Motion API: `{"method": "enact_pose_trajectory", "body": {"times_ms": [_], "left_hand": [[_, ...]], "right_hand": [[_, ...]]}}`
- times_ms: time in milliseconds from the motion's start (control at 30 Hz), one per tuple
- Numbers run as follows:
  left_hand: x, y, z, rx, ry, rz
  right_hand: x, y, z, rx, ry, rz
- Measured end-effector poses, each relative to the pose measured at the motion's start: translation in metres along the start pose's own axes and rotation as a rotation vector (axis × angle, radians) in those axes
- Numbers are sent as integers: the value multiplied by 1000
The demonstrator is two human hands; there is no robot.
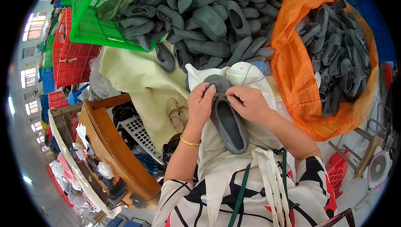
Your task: The person is sewing a grey slipper using a needle and thread. They repeatedly pull the thread through the fabric of the slipper's upper part to secure it. The person works on a single slipper throughout the clip, manipulating the needle and thread with both hands.
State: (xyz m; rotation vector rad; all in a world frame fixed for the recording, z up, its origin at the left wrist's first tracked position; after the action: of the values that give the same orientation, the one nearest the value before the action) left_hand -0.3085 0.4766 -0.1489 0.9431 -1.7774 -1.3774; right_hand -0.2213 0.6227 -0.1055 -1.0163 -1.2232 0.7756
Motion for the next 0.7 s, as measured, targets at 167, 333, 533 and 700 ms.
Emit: {"method": "enact_pose_trajectory", "body": {"times_ms": [167, 333, 533, 700], "left_hand": [[-1, 2, 0, 28, -3, -26], [-1, -1, 0, 26, -6, -56], [-1, 2, -1, 20, 4, -65], [0, 0, -1, 22, -4, -69]], "right_hand": [[-4, 0, 3, 2, -18, -48], [-6, 0, 4, 1, -17, -72], [-8, 6, 3, -28, -14, -42], [-7, 6, 3, -67, -42, -8]]}}
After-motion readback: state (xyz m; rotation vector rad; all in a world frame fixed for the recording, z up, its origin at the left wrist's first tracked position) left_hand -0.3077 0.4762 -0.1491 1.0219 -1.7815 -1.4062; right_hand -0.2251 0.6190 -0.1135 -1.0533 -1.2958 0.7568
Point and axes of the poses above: each hand's wrist, its own z-axis towards the middle knuckle, its own x-axis out of the back of the hand, y = z × x, the point moved 8 cm from there along z, towards the middle knuckle, and after that the axes turned 2 degrees about -x, right-handed, at the moved point
